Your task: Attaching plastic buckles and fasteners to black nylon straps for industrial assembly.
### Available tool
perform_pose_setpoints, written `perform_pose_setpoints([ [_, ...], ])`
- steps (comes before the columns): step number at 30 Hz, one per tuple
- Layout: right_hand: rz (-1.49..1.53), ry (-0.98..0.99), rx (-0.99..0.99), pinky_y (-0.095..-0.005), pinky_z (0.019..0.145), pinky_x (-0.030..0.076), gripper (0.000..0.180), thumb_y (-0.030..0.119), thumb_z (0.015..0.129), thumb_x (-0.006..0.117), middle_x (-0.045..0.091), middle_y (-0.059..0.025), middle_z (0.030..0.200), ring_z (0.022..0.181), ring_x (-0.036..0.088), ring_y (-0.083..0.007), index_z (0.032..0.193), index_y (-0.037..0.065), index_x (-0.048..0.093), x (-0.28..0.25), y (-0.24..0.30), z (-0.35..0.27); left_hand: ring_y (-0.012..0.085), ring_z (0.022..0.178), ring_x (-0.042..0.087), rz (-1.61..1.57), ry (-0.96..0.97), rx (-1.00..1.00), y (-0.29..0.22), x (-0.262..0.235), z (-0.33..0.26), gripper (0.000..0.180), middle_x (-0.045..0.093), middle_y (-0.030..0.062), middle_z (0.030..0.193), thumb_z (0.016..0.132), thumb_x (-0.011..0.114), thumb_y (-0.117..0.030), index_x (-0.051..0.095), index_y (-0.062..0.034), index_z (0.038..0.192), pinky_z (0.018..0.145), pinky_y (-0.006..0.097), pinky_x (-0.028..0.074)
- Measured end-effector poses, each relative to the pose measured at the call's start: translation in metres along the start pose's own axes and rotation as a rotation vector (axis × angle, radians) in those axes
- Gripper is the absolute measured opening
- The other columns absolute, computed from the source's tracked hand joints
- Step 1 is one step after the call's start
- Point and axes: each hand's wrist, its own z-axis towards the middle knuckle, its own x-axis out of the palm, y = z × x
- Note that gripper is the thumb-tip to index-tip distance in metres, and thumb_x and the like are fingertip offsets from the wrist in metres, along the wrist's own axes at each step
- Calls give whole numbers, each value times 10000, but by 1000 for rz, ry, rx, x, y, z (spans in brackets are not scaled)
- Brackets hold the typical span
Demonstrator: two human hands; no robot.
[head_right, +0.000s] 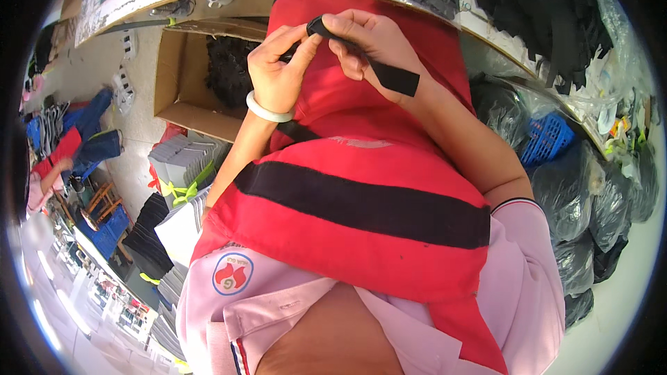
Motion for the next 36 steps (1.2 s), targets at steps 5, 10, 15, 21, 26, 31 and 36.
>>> perform_pose_setpoints([
  [5, -258, -84, -167, -214, 437, 415, 281, 255, 922, 633, 587, -50, 706, 503, 513, -83, 1010, -4, 566, -9, -16, 7, 137, 634, 586, 83, 40, 74, 10, 2, -8, 165, 630, 82, 732, 789, 705, 14, 696, 6, 953, 557, 259, 446],
  [10, -145, 47, -61, -210, 468, 427, 292, 260, 928, 623, 592, -33, 745, 543, 526, -86, 1066, 6, 582, -21, -18, 6, 127, 638, 589, 170, 102, 209, 19, -3, -13, 170, 639, 76, 748, 802, 690, 30, 699, 3, 969, 550, 244, 448],
  [15, -261, 15, -124, -235, 664, 455, 240, 244, 906, 653, 612, -3, 826, 674, 568, -79, 1038, 44, 639, -21, -20, 8, 116, 545, 567, -786, 87, -689, 16, -4, -16, 136, 638, 83, 740, 873, 656, -56, 672, 41, 967, 427, 219, 417],
  [21, -666, -51, -780, -201, 595, 448, 122, 97, 893, 649, 610, -8, 777, 648, 554, -63, 984, 16, 651, -8, -24, -3, 112, 480, 539, -787, -27, -746, 12, 5, -15, 165, 645, 86, 730, 883, 670, -111, 687, 53, 896, 364, 220, 366],
  [26, -521, -130, -374, -191, 462, 418, 140, 134, 912, 631, 590, -10, 678, 511, 521, -52, 959, 3, 636, -7, -9, -14, 117, 507, 550, -654, -11, -603, 7, 6, -12, 179, 665, 96, 808, 898, 653, -110, 690, 50, 969, 379, 208, 373],
  [31, -586, -154, -207, -199, 436, 410, 140, 140, 906, 636, 580, -15, 663, 494, 524, -59, 891, 2, 612, -11, -21, -20, 89, 542, 575, -496, 11, -568, 3, 4, -19, 178, 672, 75, 799, 888, 666, -98, 689, 47, 989, 391, 189, 388],
  [36, -507, -172, -145, -210, 454, 446, 120, 116, 907, 626, 586, -30, 683, 512, 550, -80, 888, 9, 577, -13, -28, -14, 69, 569, 569, -448, -3, -440, 2, 10, -25, 158, 634, 67, 844, 834, 695, -16, 697, 37, 983, 392, 176, 389],
])
